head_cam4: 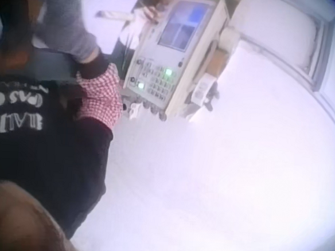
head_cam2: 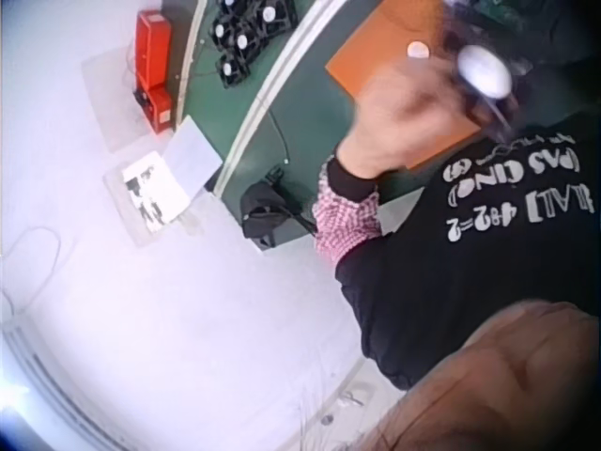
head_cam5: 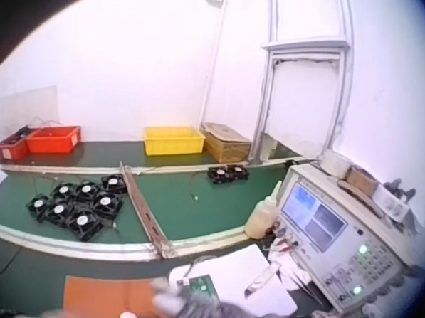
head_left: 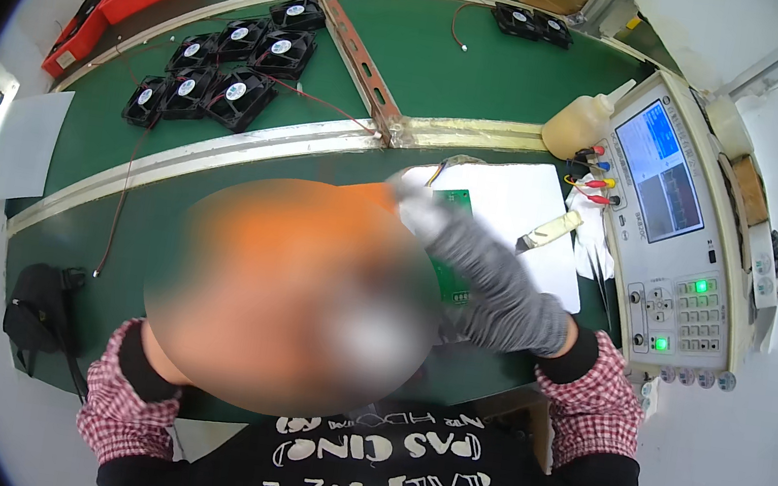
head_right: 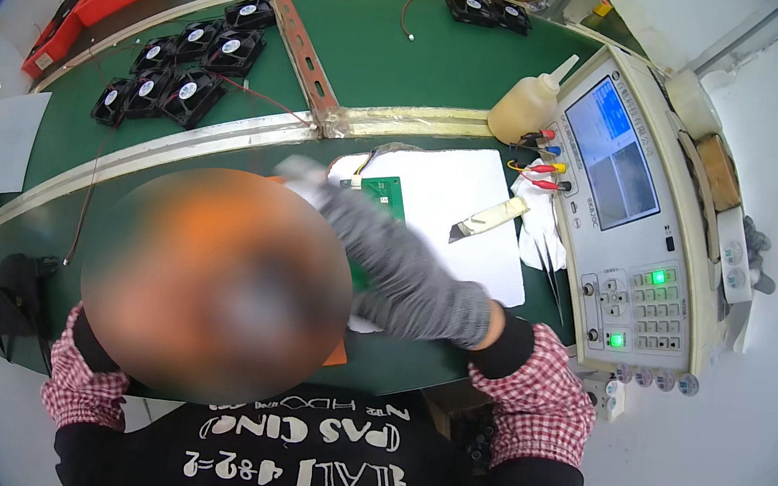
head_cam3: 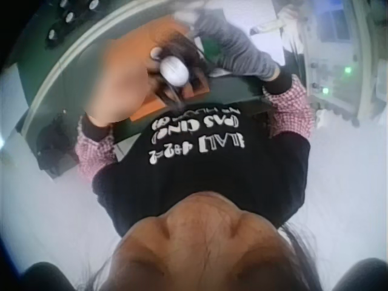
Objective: The person repeatedly picks up small black cooling fans from a green workbench and connects their wires to a green circuit board. After each connection, the person places the fan back on the table. The process is repeated for multiple fans throughout the clip.
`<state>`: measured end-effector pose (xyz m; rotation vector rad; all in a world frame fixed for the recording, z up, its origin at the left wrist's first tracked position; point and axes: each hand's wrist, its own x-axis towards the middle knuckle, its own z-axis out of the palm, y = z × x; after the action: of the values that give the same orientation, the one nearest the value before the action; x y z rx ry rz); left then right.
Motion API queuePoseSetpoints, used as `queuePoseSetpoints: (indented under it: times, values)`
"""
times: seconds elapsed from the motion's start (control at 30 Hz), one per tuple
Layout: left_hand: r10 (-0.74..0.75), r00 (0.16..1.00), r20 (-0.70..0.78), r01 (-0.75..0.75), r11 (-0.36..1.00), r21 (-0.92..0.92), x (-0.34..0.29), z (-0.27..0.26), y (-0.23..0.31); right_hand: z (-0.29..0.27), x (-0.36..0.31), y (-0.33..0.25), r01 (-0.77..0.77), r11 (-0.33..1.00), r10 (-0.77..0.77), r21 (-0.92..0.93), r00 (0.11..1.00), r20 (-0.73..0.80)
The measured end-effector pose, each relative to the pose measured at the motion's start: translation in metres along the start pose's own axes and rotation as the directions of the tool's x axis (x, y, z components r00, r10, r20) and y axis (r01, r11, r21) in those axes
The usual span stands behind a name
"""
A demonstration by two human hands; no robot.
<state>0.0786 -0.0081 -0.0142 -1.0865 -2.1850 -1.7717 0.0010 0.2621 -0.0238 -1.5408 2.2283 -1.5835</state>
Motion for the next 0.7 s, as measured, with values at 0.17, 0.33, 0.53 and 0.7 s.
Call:
queuePoseSetpoints:
  times: [0.17, 0.33, 0.53, 0.7]
  values:
    - [0.214, 0.72, 0.66, -0.403, 0.904, 0.146, 0.019, 0.016, 0.011, 0.004, -0.011, 0.019, 0.174, 0.897, -0.04, -0.407, 0.947, 0.318]
    - [-0.065, 0.985, 0.158, -0.137, 0.252, 0.958, 0.002, -0.065, -0.011, -0.053, -0.025, 0.024, -0.081, 0.482, 0.226, -0.872, 0.973, 0.035]
    - [0.14, 0.949, 0.283, -0.311, 0.577, 0.755, 0.001, -0.041, -0.028, -0.032, -0.037, 0.046, -0.437, 0.892, 0.411, -0.115, 0.89, -0.195]
    - [-0.072, 0.997, 0.038, 0.028, 0.748, 0.663, 0.001, -0.01, -0.044, -0.016, -0.042, 0.058, -0.391, 0.918, 0.364, -0.065, 0.897, -0.251]
